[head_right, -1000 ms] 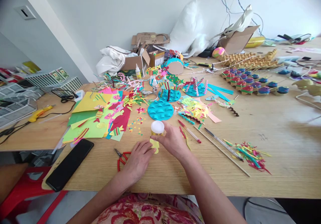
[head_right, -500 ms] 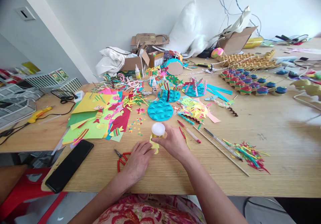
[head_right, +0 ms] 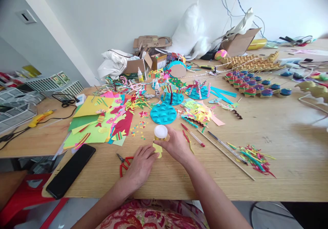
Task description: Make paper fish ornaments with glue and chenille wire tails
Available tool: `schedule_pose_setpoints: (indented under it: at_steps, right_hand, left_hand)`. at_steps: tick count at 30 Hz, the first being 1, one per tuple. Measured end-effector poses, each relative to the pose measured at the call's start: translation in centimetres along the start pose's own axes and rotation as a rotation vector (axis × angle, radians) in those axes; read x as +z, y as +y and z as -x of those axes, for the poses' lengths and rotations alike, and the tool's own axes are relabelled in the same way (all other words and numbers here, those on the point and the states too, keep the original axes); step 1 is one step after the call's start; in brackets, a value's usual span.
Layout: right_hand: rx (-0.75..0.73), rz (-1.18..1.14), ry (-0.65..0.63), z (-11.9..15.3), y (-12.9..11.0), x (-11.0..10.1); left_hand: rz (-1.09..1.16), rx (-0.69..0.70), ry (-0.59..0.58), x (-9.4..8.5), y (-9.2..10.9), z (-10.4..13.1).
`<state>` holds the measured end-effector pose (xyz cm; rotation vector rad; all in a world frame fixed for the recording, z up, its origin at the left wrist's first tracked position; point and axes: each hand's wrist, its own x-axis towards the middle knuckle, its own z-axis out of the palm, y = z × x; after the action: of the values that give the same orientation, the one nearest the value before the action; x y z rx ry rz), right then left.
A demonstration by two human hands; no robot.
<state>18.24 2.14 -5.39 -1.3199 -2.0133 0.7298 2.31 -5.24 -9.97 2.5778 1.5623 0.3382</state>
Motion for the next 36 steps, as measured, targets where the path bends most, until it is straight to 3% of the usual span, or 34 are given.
schedule_pose_setpoints:
  at_steps: [9, 17, 20, 25, 31, 36]
  right_hand:
    - [0.023, 0.026, -0.002, 0.2, 0.0, -0.4]
    - [0.035, -0.085, 0.003, 0.5, 0.0, -0.4]
    - [0.052, -0.311, 0.067, 0.6, 0.8, -0.7]
    - [0.172, -0.883, 0.204, 0.9, 2.1, -0.2]
    - [0.293, -1.308, 0.424, 1.2, 2.5, 0.1]
    - [0.413, -1.572, 0.441, 1.2, 2.3, -0.5]
  left_hand:
    - [-0.014, -0.009, 0.011, 0.2, -0.1, 0.0]
    - [-0.022, -0.011, 0.010, 0.3, 0.0, 0.1]
    - [-0.028, -0.012, 0.002, 0.4, 0.0, 0.2]
    - [-0.040, 0.001, -0.008, 0.1, 0.1, 0.1]
    - [-0.041, 0.001, -0.002, 0.1, 0.1, 0.2]
    - [-0.035, -0.012, 0.025, 0.0, 0.2, 0.2]
